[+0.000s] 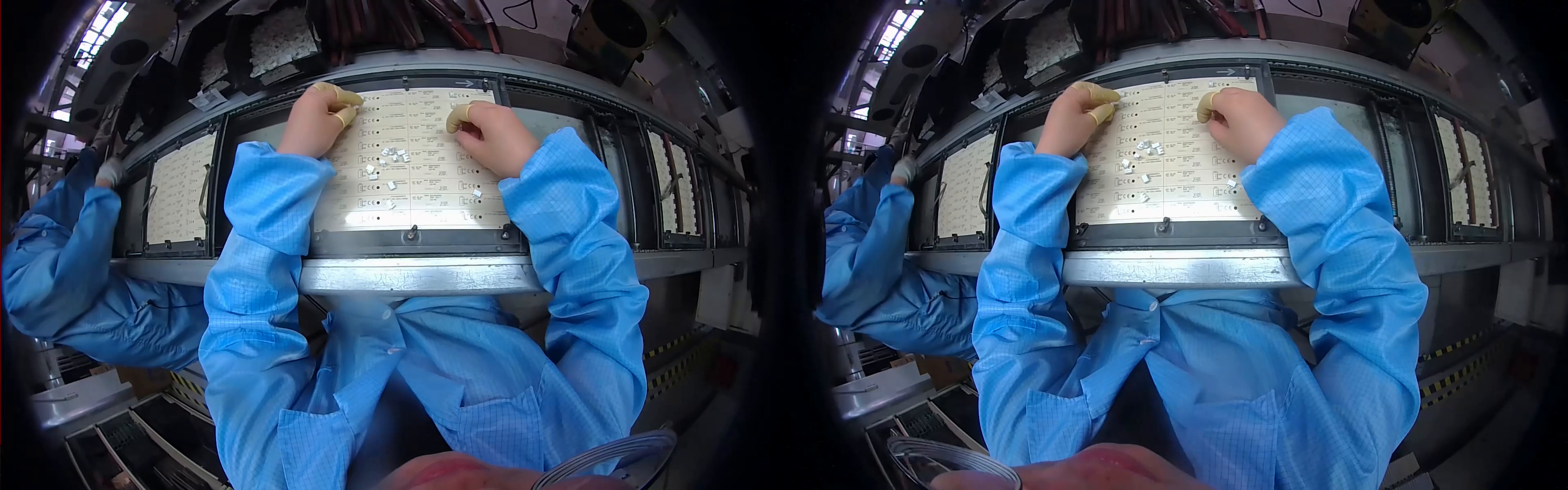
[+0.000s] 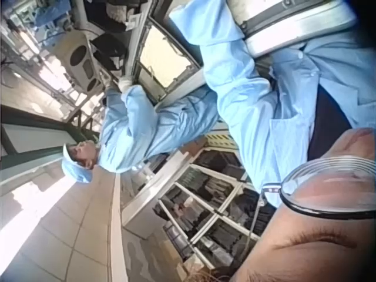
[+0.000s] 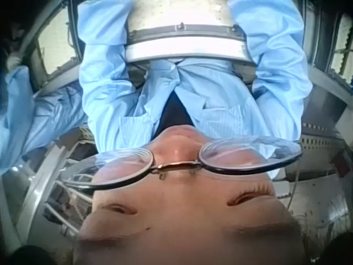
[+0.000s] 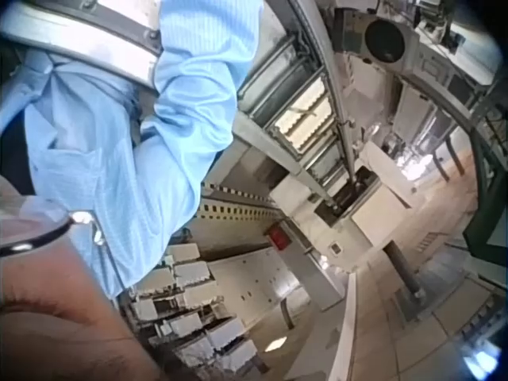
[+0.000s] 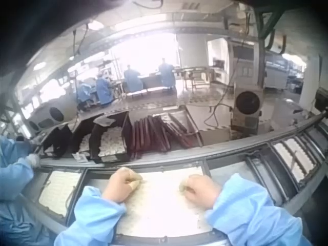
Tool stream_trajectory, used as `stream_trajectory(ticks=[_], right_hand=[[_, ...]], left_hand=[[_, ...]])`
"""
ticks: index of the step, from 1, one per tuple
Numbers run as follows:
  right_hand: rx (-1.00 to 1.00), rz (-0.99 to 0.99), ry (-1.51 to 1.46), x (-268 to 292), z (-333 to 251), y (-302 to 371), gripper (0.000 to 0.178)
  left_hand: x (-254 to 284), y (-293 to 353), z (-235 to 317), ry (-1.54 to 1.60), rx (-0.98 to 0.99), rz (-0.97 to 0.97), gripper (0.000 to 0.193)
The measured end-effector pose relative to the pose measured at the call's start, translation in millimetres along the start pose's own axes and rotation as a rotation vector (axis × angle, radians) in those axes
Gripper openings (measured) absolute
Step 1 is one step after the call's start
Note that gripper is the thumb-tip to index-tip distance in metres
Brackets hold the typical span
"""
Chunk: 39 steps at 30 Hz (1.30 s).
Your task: Assemble and inspect electronic panels on a production rack by applying labels and measuring components.
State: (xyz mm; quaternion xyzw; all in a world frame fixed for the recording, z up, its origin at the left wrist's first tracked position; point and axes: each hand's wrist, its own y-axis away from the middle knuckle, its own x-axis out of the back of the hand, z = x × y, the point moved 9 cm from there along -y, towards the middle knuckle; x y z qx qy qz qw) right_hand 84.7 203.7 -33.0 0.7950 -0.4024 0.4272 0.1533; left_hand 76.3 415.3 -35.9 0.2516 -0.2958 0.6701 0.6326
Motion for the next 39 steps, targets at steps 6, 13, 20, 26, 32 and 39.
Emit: stream_trajectory(ticks=[6,13,20,26,32,39], right_hand=[[-0.034,0.042,0.065,5,-1,3,0.022],[-0.024,0.034,0.083,4,10,5,0.029],[-0.003,0.054,0.085,5,8,6,0.028],[-0.081,0.069,0.076,6,13,4,0.024],[-0.143,0.065,0.086,5,19,1,0.016],[-0.118,-0.008,0.367,-8,11,-7,0.017]], left_hand=[[-7,6,18,-0.271,-0.227,-0.039,0.018],[-10,11,27,-0.351,-0.375,-0.013,0.016],[-11,12,23,-0.342,-0.359,-0.02,0.019],[-23,14,35,-0.471,-0.442,0.021,0.015],[-17,16,34,-0.425,-0.378,-0.009,0.018],[-12,35,46,-0.137,-0.215,-0.272,0.02]])
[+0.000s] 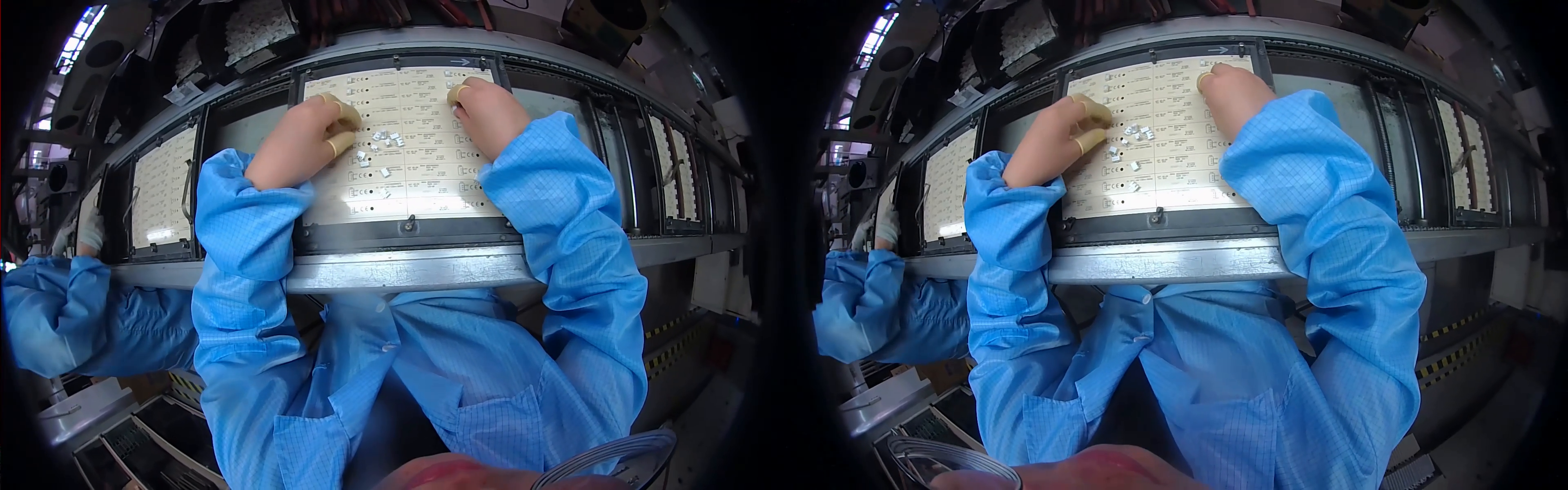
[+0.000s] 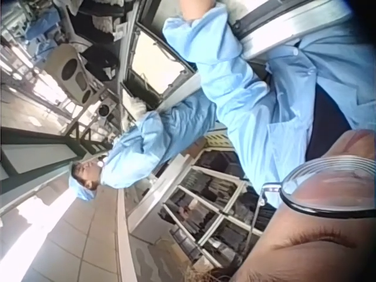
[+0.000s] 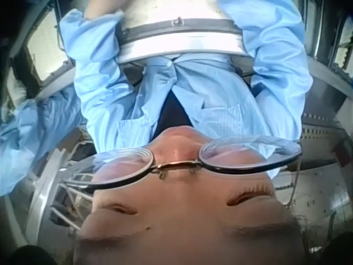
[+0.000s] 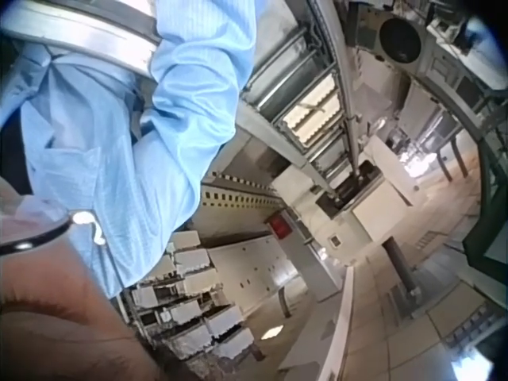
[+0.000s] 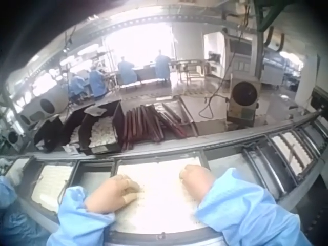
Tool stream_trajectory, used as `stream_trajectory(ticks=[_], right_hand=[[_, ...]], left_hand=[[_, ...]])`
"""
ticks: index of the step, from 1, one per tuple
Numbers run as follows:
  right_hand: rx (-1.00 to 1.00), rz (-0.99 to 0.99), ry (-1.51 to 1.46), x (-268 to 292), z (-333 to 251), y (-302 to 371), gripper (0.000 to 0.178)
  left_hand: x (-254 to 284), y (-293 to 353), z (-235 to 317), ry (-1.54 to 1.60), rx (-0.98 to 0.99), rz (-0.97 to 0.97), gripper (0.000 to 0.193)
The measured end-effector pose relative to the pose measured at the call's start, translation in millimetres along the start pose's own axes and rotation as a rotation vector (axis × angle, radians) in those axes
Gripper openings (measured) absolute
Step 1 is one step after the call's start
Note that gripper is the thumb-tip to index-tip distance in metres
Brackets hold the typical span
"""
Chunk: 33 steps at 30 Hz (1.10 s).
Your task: Assemble and inspect electronic panels on a production rack by applying labels and measuring components.
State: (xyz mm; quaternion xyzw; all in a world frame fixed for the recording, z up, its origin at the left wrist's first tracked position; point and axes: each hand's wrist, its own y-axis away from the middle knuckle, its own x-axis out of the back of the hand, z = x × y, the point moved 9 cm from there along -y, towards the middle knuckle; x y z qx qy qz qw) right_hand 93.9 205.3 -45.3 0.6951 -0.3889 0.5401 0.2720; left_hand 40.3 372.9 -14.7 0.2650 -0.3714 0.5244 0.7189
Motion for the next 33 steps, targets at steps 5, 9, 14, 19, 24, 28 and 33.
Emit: stream_trajectory(ticks=[5,9,14,19,24,28,33], right_hand=[[0.055,0.031,0.087,0,-8,3,0.015],[0.14,0.052,0.144,6,-20,7,0.014],[0.059,0.06,0.042,-1,-2,4,0.015],[0.032,0.076,-0.009,1,0,5,0.014],[0.04,0.068,0.015,1,-1,4,0.014],[0.197,0.081,0.084,-2,-11,7,0.015],[0.156,0.067,-0.037,12,-31,14,0.02]], left_hand=[[-18,4,0,-0.028,-0.055,-0.096,0.02],[-20,6,5,-0.065,-0.107,-0.102,0.018],[-23,6,10,-0.107,-0.162,-0.116,0.017],[-19,9,14,-0.214,-0.128,-0.057,0.016],[-5,6,4,-0.012,-0.056,0.058,0.015],[-1,1,-12,0.224,0.01,0.13,0.016],[1,-1,-24,0.219,0.044,0.162,0.017]])
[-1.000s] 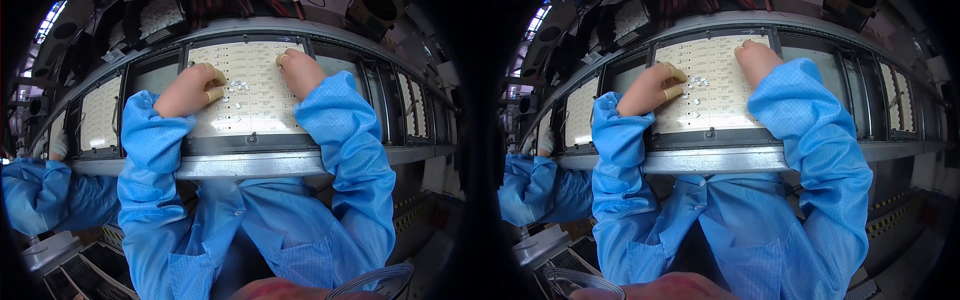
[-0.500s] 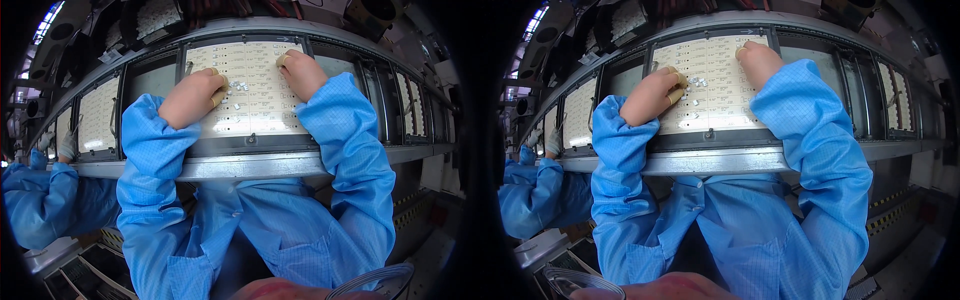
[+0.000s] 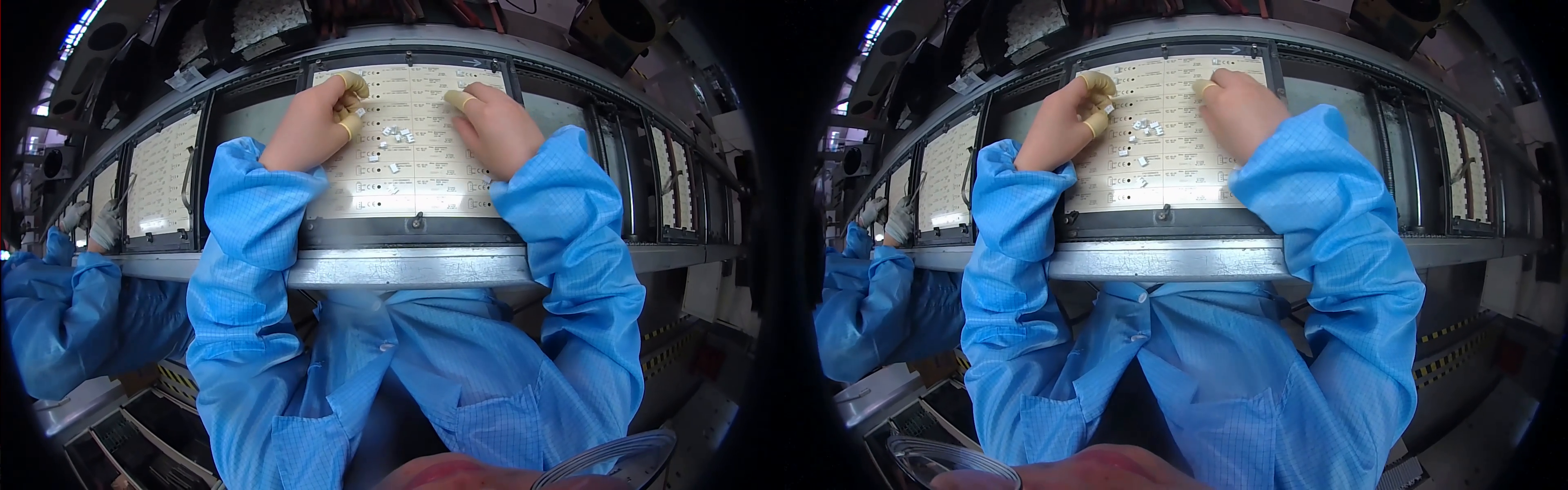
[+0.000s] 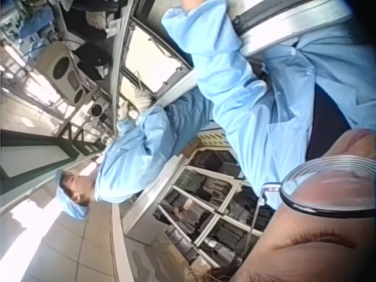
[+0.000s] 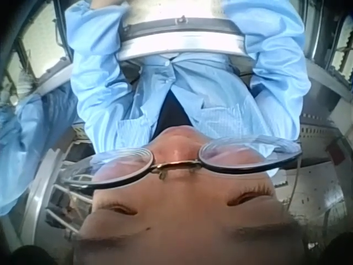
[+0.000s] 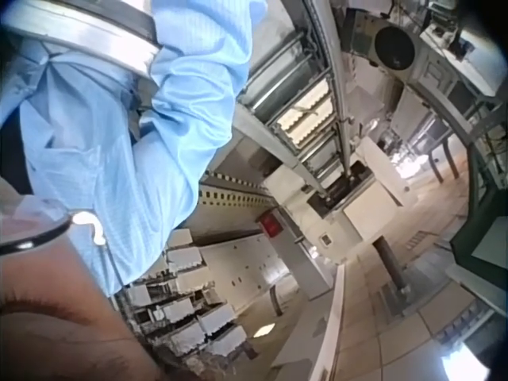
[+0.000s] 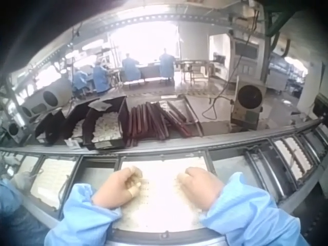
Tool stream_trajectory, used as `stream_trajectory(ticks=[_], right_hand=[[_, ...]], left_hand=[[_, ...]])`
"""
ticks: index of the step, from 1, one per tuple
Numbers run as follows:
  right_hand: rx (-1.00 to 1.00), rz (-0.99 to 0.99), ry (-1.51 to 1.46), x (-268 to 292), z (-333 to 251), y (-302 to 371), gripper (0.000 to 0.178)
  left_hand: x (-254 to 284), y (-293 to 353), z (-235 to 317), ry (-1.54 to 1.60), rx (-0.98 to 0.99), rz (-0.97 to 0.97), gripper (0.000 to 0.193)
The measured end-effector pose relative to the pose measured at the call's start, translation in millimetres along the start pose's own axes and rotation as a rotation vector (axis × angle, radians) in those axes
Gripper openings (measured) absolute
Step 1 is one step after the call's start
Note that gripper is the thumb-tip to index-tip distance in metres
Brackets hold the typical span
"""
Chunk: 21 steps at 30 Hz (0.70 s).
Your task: Assemble and inspect electronic panels on a production rack by applying labels and measuring components.
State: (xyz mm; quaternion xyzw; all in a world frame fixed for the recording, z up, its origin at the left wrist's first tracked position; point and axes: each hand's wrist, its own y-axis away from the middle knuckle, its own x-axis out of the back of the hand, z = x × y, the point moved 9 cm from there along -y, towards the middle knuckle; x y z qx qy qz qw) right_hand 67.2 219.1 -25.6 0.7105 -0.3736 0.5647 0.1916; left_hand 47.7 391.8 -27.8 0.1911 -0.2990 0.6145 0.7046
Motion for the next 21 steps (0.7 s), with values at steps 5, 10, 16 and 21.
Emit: stream_trajectory(ticks=[5,10,16,21], right_hand=[[0.084,-0.037,-0.166,-10,-41,0,0.022],[-0.029,0.002,-0.116,-24,-37,-3,0.019],[-0.084,0.0,-0.16,-24,-29,-5,0.015],[-0.144,-0.043,-0.287,-13,-13,-2,0.012]], left_hand=[[-9,-2,-11,-0.094,0.042,-0.088,0.021],[-1,-6,-7,-0.267,-0.071,-0.004,0.021],[-2,-9,-5,-0.385,-0.094,-0.015,0.018],[-2,-9,-1,-0.478,-0.095,-0.03,0.018]])
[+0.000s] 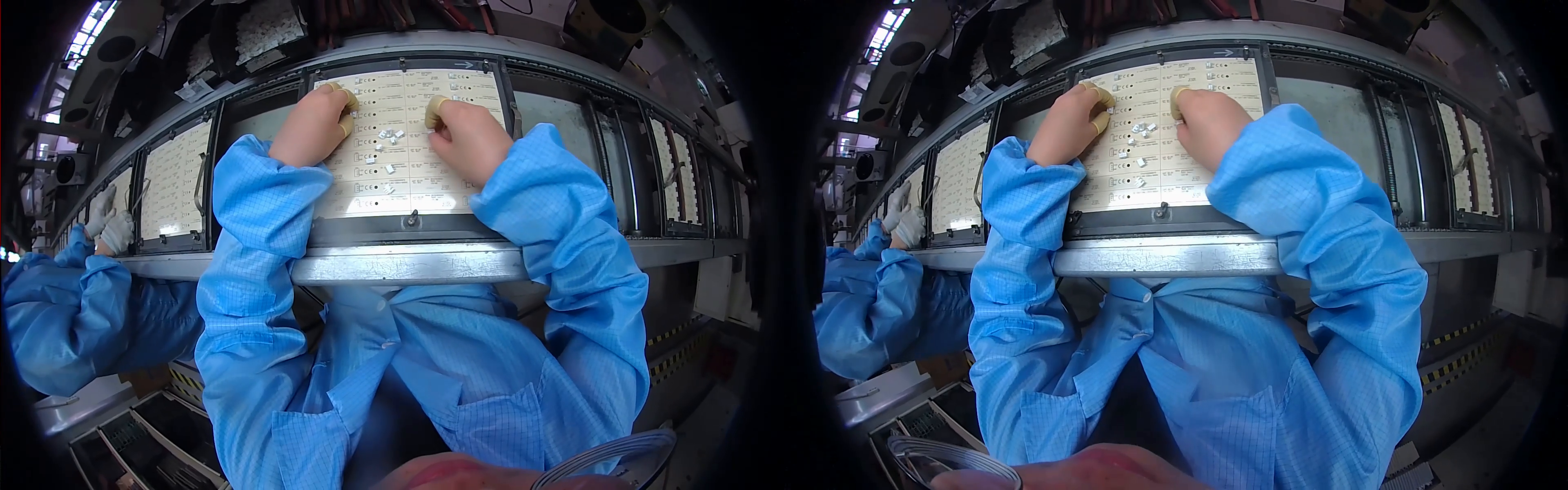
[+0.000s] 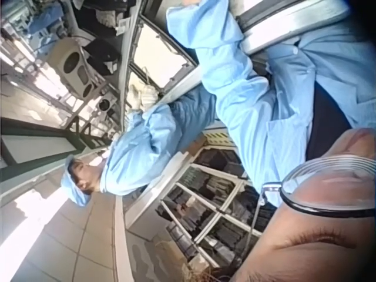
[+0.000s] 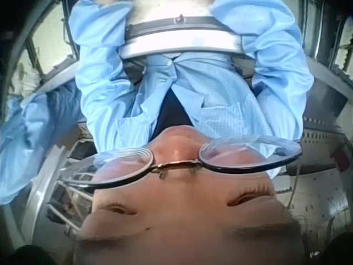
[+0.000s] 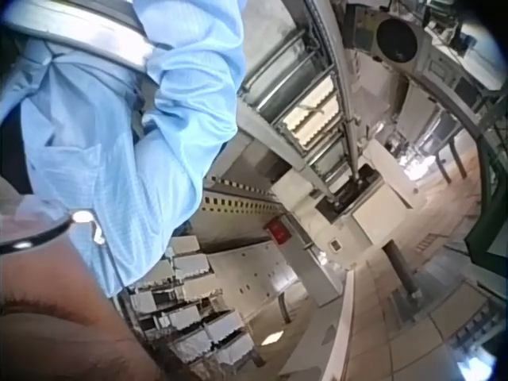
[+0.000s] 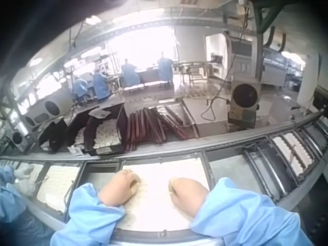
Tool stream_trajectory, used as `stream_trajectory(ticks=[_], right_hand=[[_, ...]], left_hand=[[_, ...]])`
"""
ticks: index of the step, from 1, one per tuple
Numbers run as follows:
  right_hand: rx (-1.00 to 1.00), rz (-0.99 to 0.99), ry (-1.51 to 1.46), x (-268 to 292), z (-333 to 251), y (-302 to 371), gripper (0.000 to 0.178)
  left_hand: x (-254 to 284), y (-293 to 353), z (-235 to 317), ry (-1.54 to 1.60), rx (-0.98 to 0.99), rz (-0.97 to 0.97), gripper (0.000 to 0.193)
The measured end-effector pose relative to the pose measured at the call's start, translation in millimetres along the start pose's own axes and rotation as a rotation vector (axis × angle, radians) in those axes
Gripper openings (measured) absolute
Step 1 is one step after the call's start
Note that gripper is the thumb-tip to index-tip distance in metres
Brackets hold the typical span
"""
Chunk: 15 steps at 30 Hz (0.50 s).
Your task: Assemble and inspect electronic panels on a production rack by applying labels and measuring components.
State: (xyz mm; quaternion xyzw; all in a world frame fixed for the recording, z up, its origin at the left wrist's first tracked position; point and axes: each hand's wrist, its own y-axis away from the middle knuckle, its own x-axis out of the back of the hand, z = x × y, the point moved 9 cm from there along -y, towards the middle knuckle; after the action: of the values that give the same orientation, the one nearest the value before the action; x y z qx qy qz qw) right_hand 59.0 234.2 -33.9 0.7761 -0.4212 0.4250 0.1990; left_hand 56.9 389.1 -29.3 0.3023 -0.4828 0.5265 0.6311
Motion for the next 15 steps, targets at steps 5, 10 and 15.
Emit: stream_trajectory(ticks=[5,10,15], right_hand=[[-0.005,0.069,-0.066,18,19,7,0.021],[0.019,0.054,-0.021,29,22,12,0.022],[0.089,0.132,0.03,35,29,9,0.017]], left_hand=[[1,0,-4,0.07,-0.004,-0.013,0.02],[0,2,8,-0.03,-0.104,0.005,0.018],[-7,1,23,-0.299,-0.166,0.01,0.013]])
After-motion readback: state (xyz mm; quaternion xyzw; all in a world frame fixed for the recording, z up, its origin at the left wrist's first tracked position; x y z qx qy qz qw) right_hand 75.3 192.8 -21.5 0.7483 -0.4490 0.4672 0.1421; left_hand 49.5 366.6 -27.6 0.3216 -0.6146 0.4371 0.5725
